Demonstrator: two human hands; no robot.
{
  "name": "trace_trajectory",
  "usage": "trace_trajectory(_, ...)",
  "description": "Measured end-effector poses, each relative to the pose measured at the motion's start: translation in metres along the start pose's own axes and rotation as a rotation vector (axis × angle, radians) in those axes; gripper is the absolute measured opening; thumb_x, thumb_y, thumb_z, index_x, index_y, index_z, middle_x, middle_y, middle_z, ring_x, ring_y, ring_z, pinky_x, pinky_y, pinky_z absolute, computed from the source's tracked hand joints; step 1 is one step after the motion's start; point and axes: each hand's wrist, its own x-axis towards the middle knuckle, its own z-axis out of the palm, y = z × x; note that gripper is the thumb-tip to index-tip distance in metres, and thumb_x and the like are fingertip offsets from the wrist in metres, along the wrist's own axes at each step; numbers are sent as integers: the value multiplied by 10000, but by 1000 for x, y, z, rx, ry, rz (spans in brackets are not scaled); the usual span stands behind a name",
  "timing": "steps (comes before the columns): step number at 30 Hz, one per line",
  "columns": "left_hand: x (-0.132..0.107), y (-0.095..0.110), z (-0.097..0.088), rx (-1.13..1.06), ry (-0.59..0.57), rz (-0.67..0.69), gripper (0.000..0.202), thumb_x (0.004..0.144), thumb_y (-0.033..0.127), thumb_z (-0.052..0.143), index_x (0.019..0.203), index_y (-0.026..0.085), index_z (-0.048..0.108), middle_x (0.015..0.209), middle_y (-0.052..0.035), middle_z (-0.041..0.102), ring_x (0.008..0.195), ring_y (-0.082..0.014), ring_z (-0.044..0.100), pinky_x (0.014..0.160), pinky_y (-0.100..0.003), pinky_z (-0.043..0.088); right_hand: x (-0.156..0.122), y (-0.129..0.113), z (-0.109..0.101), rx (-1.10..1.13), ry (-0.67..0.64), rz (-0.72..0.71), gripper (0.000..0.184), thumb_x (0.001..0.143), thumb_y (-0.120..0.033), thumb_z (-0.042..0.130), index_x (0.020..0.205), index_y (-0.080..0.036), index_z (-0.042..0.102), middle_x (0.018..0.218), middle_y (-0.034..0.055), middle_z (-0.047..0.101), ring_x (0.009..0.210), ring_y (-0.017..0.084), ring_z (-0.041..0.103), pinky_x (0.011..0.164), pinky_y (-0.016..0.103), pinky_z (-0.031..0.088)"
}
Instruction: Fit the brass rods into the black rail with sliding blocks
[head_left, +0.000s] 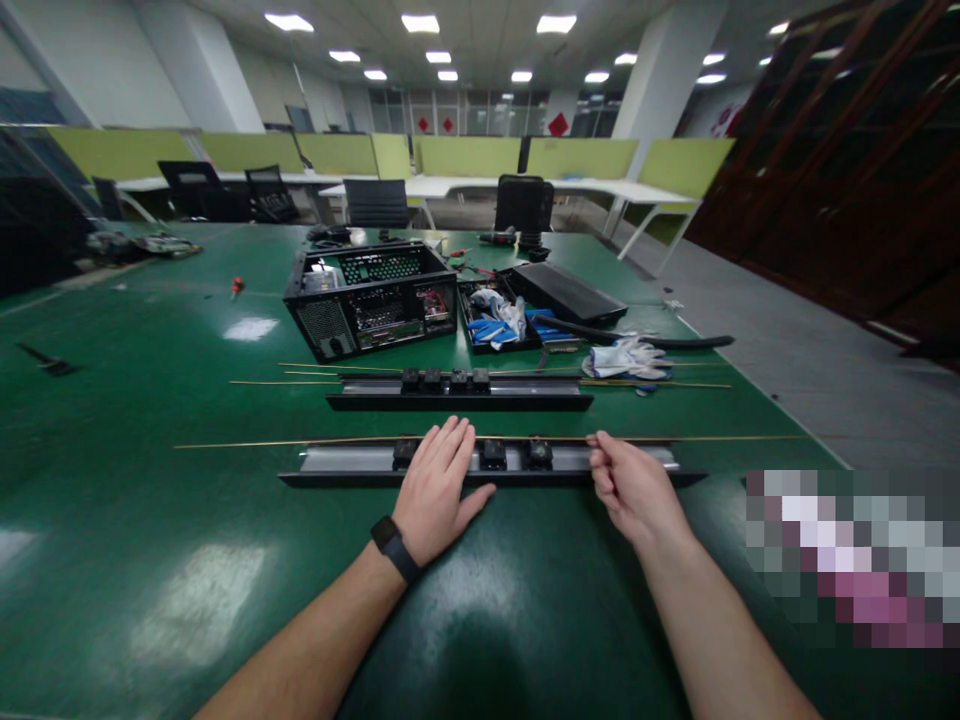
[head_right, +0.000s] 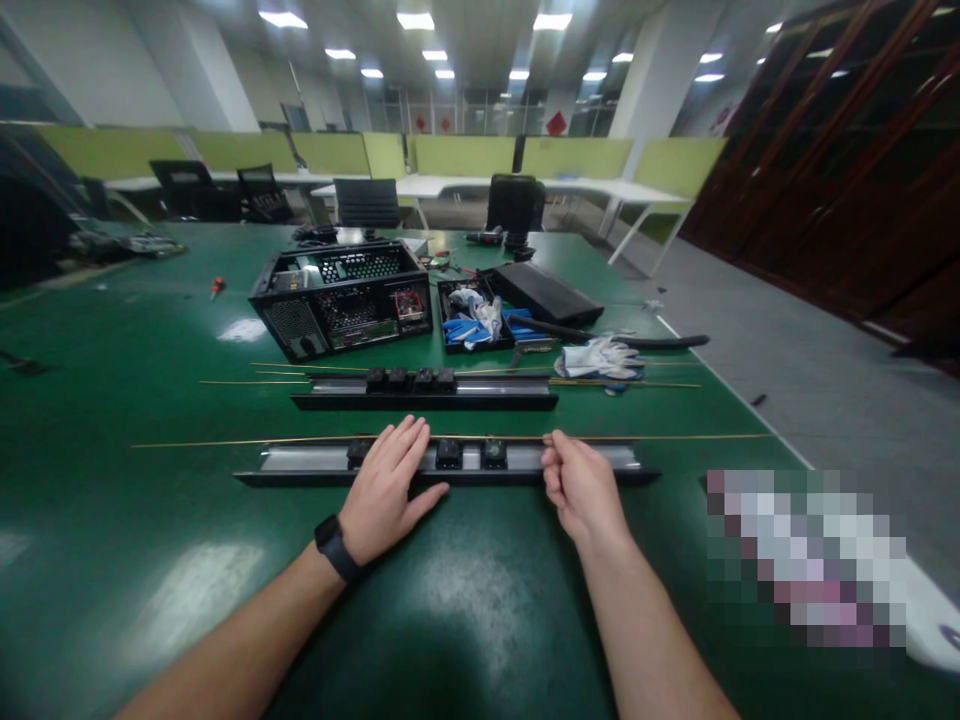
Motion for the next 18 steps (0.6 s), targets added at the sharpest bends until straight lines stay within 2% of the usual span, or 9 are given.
trace_trajectory(4,0,1,0,-4,5,2,713,900,404,595,1496,129,316,1517,-158,417,1453,-304,308,1188,-520,289,0,2,0,-33,-38,-10,264,774,-360,756,833,-132,636,573,-2,586,310,43,367,231,134,184)
trace_trajectory(8,0,2,-1,2,3,11,718,904,404,590,1501,125,305,1518,-160,416,1449,-303,318,1189,-514,289,-1,3,2,-61,-78,3,261,768,-353,765,836,-132,643,579,-3,587,307,40,354,233,134,174)
trace_trajectory(14,1,1,-2,-11,5,17,746,901,386,592,1527,153,260,1515,-163,419,1443,-319,327,1173,-540,307,-1,1,2,-20,-25,19,199,783,-299,741,794,-136,627,551,-11,556,312,45,350,231,136,183)
trace_trajectory(18,1,2,-2,2,5,8,717,902,390,593,1505,130,304,1514,-160,422,1446,-305,324,1186,-514,297,1,1,0,-12,-3,14,178,802,-285,715,786,-136,620,544,-11,552,313,46,357,232,137,194)
